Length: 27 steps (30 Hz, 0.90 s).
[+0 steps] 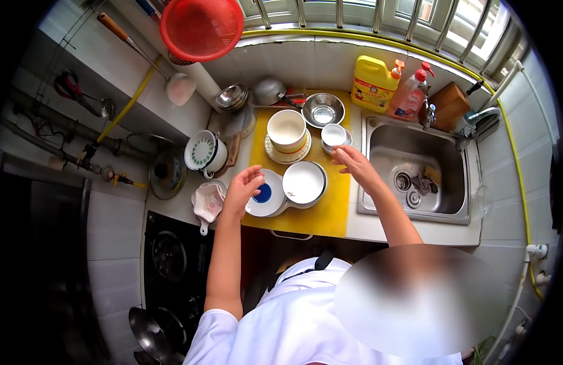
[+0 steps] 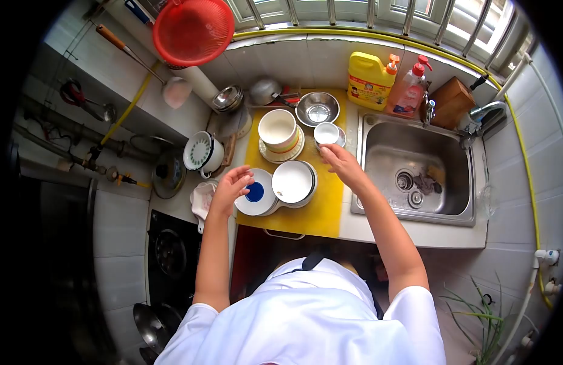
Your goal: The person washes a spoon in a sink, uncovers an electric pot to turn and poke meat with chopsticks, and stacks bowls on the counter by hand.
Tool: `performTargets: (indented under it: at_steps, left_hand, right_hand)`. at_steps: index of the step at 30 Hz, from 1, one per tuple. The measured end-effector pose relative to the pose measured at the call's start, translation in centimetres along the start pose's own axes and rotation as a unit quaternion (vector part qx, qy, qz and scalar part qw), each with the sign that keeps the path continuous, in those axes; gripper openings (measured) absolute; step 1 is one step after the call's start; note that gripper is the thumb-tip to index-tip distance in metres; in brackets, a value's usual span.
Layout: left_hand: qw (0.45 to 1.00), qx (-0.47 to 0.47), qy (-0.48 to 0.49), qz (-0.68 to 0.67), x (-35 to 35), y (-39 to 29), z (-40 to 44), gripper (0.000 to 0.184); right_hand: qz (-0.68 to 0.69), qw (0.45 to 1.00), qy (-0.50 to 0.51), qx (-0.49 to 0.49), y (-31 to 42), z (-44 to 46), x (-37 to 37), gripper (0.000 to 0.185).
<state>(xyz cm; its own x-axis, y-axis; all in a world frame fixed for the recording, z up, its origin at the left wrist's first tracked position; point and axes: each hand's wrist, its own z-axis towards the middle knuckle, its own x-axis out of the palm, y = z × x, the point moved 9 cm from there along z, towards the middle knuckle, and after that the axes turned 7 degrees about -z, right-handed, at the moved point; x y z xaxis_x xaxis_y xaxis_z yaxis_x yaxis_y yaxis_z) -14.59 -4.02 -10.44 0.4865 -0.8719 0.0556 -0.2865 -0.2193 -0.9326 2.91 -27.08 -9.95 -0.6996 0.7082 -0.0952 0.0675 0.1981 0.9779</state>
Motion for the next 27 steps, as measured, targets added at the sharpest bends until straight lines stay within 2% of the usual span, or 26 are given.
performTargets:
  at_steps: [3,5,6,7,9,10,13,14,18,20,23,27]
  left_hand:
    - [1.000,-0.015,-0.005,-0.024,-0.1,-0.2,4.2,0.040]
    - [0.999,-0.031,-0.013,-0.043,-0.4,-0.4,6.1,0.039]
    - [0.997,-0.040,-0.007,-0.059,-0.4,-0.4,6.9,0.039]
    - [0.996,-0.048,-0.001,-0.076,-0.5,-0.3,7.6,0.038]
    - [0.996,-0.049,-0.002,-0.080,-1.0,0.1,9.0,0.037]
    - [0.995,-0.057,0.002,-0.081,-1.2,0.3,9.4,0.037]
    - [0.993,-0.067,0.019,-0.090,-1.3,0.4,10.6,0.037]
    - [0.993,-0.069,0.029,-0.090,-1.1,0.5,11.0,0.037]
    - [0.992,-0.063,0.031,-0.105,-1.1,0.5,12.2,0.037]
    - [0.992,-0.066,0.030,-0.106,-1.4,0.8,12.9,0.037]
    - [0.992,-0.072,0.027,-0.104,-1.4,1.3,13.7,0.037]
    - [0.992,-0.071,0.028,-0.105,-0.8,1.2,14.3,0.036]
  right_hand:
    - [-0.021,0.999,0.005,0.024,0.8,4.8,2.3,0.047]
    - [-0.082,0.996,-0.017,0.014,1.3,7.4,3.3,0.051]
    - [-0.116,0.993,0.028,0.025,1.5,8.6,4.2,0.056]
    - [-0.121,0.992,0.030,0.026,1.0,10.0,4.3,0.056]
    - [-0.310,0.950,-0.008,0.025,-1.3,13.0,3.9,0.058]
    - [-0.326,0.945,-0.031,0.023,-1.6,13.7,3.8,0.059]
    - [-0.332,0.941,-0.066,0.027,-0.9,14.2,4.3,0.054]
    - [-0.331,0.942,-0.037,0.033,-0.5,14.1,4.7,0.043]
    - [-0.327,0.943,-0.053,0.018,-1.1,15.1,4.9,0.030]
    - [-0.285,0.952,-0.074,0.078,-1.6,15.2,4.6,0.022]
    - [-0.260,0.954,-0.045,0.140,-2.5,15.4,4.6,0.022]
    - [-0.223,0.959,-0.044,0.170,-2.1,15.0,4.7,0.021]
